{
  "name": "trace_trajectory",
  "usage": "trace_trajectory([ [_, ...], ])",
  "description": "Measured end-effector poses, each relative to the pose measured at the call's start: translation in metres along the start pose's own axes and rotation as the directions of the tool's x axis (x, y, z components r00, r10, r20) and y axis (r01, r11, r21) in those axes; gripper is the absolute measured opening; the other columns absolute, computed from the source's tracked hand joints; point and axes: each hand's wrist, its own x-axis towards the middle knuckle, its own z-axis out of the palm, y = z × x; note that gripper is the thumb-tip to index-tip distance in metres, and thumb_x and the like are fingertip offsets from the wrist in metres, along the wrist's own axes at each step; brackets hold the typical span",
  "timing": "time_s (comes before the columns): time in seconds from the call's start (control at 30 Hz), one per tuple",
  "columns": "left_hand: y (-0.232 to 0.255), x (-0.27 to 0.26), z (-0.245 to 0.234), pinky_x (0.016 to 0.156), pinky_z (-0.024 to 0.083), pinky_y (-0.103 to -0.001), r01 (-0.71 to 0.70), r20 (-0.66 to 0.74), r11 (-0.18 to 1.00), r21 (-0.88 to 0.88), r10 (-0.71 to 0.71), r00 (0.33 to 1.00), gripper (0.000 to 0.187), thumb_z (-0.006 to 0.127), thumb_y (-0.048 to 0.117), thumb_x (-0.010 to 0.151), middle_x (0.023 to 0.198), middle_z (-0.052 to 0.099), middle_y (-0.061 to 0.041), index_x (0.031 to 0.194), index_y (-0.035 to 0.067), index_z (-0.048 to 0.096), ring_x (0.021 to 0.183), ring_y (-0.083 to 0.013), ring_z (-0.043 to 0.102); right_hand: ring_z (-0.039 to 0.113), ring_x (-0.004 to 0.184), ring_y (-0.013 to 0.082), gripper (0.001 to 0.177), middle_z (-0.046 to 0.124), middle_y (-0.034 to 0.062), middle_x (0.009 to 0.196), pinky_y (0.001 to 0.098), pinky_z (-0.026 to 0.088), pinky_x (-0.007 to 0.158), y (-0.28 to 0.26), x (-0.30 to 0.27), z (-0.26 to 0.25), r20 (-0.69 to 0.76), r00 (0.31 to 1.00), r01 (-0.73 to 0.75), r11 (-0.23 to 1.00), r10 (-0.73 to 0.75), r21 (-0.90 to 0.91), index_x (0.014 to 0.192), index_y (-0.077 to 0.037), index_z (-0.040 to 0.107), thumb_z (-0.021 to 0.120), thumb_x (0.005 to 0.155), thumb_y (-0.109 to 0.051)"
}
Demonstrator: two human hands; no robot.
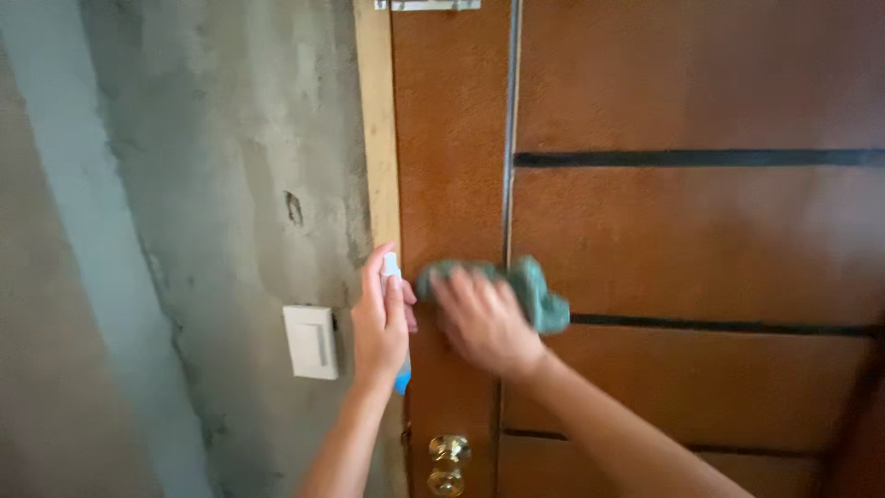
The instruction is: The person sprays a cleaning solution onto a wooden door and wipes it with a cloth. They systematically clean the door surface, including the edges, panels, and around the door handle and latch.
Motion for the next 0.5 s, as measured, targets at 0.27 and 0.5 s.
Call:
trace_trajectory([
  [0.27, -0.005, -0.019, -0.019, 0.048, 0.050, -0.026, 0.001, 0.140, 0.998, 0.060, -0.009, 0.990, 0.044, 0.044, 0.022, 0.108, 0.072, 0.061, -0.002, 0.151, 0.016, 0.044, 0.050, -0.0085, 0.056, 0.057, 0.118, 0.0281, 0.068, 0.057, 0.0165, 0.137, 0.0444, 0.047, 0.082, 0.007, -0.031, 0.001, 0.172, 0.877, 0.429, 0.892, -0.449, 0.143, 0.147, -0.012, 0.054, 0.063, 0.080, -0.022],
  [0.5, -0.008, -0.030, -0.017, 0.048, 0.051, -0.026, 0.064, 0.178, 0.997, 0.038, -0.069, 0.982, 0.045, 0.042, 0.026, 0.108, 0.072, 0.060, -0.001, 0.152, 0.017, 0.044, 0.051, -0.0084, 0.058, 0.056, 0.114, 0.0306, 0.051, 0.055, 0.0132, 0.130, 0.0485, 0.045, 0.092, 0.028, 0.034, -0.019, -0.260, 0.960, -0.096, 0.994, 0.106, 0.051, 0.146, -0.026, 0.056, 0.064, 0.096, -0.017],
])
